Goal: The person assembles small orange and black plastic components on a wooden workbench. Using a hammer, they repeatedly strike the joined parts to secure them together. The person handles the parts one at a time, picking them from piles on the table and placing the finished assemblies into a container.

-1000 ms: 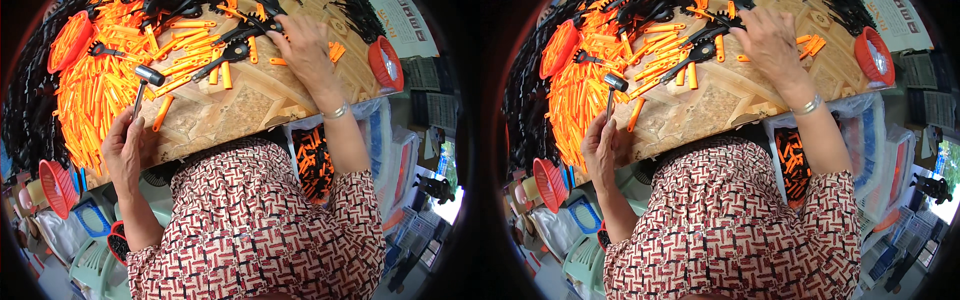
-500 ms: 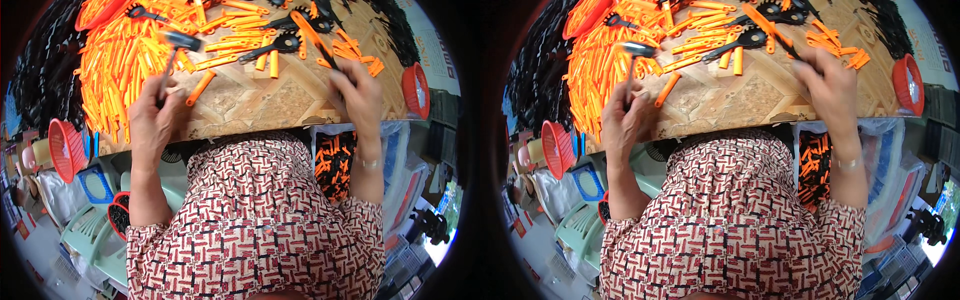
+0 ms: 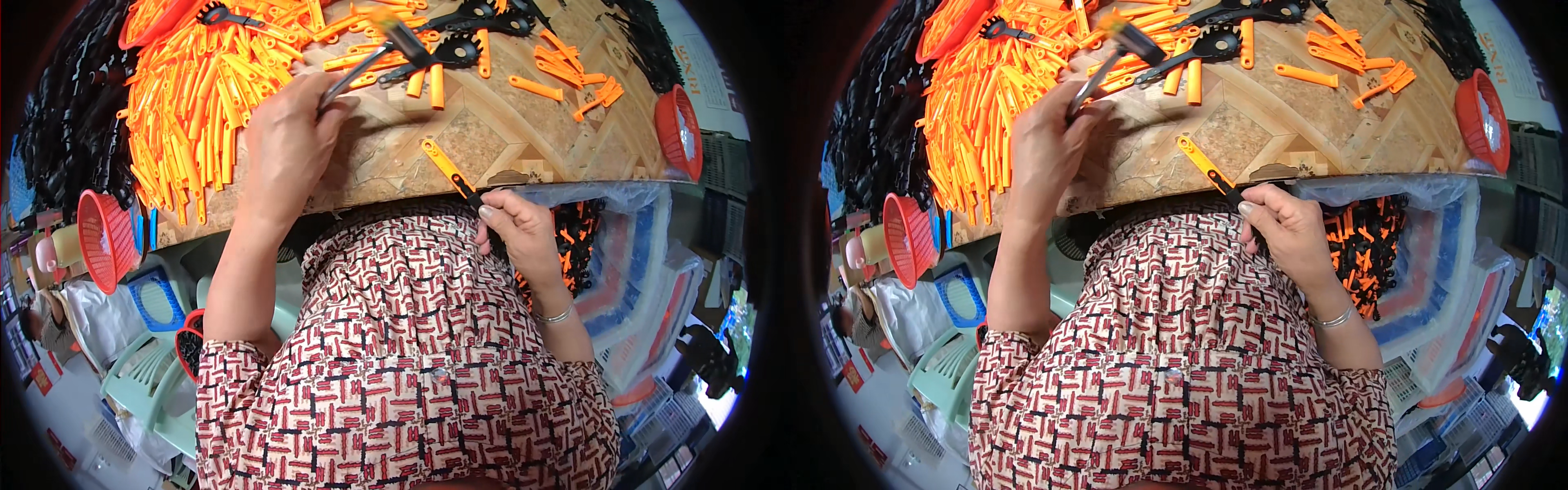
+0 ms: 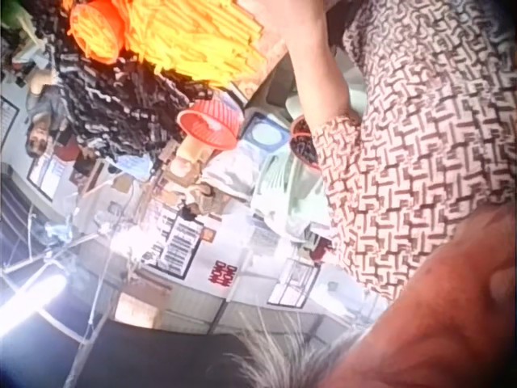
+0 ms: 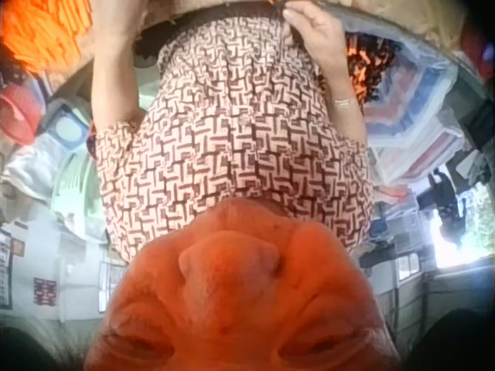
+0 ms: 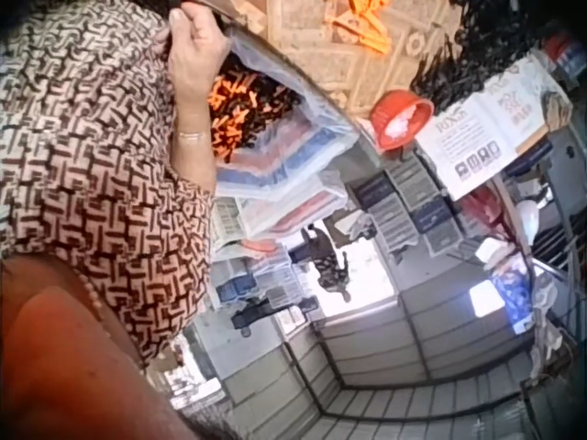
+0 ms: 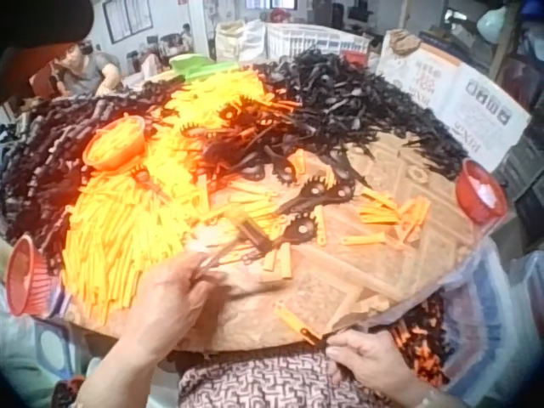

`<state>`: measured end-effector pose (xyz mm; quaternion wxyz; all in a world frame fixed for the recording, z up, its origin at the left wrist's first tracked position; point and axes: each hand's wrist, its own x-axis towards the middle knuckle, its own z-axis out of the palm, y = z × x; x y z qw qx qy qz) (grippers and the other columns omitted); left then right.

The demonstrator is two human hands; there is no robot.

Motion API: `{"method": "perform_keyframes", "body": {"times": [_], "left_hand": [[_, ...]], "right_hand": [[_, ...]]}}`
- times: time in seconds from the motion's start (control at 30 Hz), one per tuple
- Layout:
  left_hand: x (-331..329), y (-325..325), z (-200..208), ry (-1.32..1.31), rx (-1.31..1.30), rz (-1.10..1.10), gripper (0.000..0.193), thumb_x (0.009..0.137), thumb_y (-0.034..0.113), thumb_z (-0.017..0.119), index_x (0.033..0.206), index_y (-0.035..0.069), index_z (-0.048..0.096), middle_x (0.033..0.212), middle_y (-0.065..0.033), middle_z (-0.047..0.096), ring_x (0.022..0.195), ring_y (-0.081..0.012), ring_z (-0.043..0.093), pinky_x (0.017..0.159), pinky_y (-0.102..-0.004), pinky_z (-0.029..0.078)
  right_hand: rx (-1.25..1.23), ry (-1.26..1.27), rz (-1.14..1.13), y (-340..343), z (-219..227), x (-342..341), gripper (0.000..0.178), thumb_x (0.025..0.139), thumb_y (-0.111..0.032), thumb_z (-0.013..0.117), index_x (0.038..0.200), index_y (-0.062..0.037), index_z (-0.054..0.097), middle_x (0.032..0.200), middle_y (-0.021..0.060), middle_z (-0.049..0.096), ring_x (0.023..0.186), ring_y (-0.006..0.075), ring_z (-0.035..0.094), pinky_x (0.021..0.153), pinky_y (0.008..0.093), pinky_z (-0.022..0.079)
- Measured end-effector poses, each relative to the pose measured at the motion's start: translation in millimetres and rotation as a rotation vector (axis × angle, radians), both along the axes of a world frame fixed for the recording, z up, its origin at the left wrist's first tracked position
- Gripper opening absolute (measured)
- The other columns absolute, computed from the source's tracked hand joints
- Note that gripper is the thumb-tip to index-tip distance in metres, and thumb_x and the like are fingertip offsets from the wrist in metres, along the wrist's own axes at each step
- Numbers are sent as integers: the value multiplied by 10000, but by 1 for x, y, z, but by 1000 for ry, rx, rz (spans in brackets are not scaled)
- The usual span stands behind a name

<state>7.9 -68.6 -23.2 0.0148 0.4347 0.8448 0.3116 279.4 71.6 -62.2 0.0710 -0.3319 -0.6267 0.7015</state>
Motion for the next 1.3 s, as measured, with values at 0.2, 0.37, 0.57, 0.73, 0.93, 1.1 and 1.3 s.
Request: {"method": "perform_keyframes", "body": {"times": [0.2, 0.37, 0.57, 0.73, 0.93, 1.1, 1.3], "left_hand": [[-12, 18, -5, 202, -225, 38, 236, 897, 239, 724, 1077, 86, 726, 937, -120, 684, 864, -326, 676, 769, -431, 516], [-36, 14, -5, 92, -90, -37, 163, 899, 177, 734, 1013, 62, 756, 865, -78, 675, 757, -217, 663, 729, -350, 510], [-19, 15, 25, -847, 217, 7, 327, 923, 91, 733, 1220, -25, 661, 776, -33, 665, 612, -46, 588, 484, -163, 406], [19, 21, 19, -1179, 182, -124, 465, 915, 52, 720, 1342, -43, 562, 847, -28, 649, 635, -87, 638, 497, -184, 483], [43, 27, -9, -1251, 307, -165, 349, 949, 30, 675, 1262, -26, 528, 838, -70, 674, 707, -150, 716, 587, -220, 586], [58, 30, -22, -1354, 323, -129, 307, 959, 16, 656, 1224, 4, 501, 830, -83, 682, 735, -171, 730, 640, -248, 621], [65, 32, -24, -1241, 272, -110, 256, 982, -4, 604, 1201, -29, 472, 889, -81, 625, 749, -175, 735, 656, -258, 640]], "right_hand": [[67, 27, -18, -6, -9, 0, 131, 992, -54, 625, 1034, 53, 686, 694, 28, 663, 584, 56, 608, 535, 216, 507], [47, 38, 12, -7, -12, 1, 137, 997, -57, 617, 1032, 54, 689, 699, 31, 665, 586, 56, 607, 538, 217, 510], [16, 39, 8, -7, -6, -2, 142, 997, -63, 606, 1027, 49, 688, 692, 22, 667, 579, 53, 606, 529, 217, 501], [48, 0, 55, -7, -5, -7, 161, 987, -79, 575, 1026, 27, 689, 656, 29, 673, 530, 67, 606, 503, 235, 479], [28, 0, 81, -6, 2, -18, 181, 990, -100, 574, 1053, 33, 680, 659, 42, 683, 526, 81, 620, 503, 245, 483], [-85, -14, 57, -5, 6, -23, 204, 1006, -122, 573, 1065, 42, 678, 672, 45, 677, 525, 87, 617, 508, 245, 487], [-149, -10, 36, -7, 5, -21, 213, 1022, -128, 564, 1078, 47, 673, 681, 55, 675, 532, 92, 613, 517, 243, 495]]}}
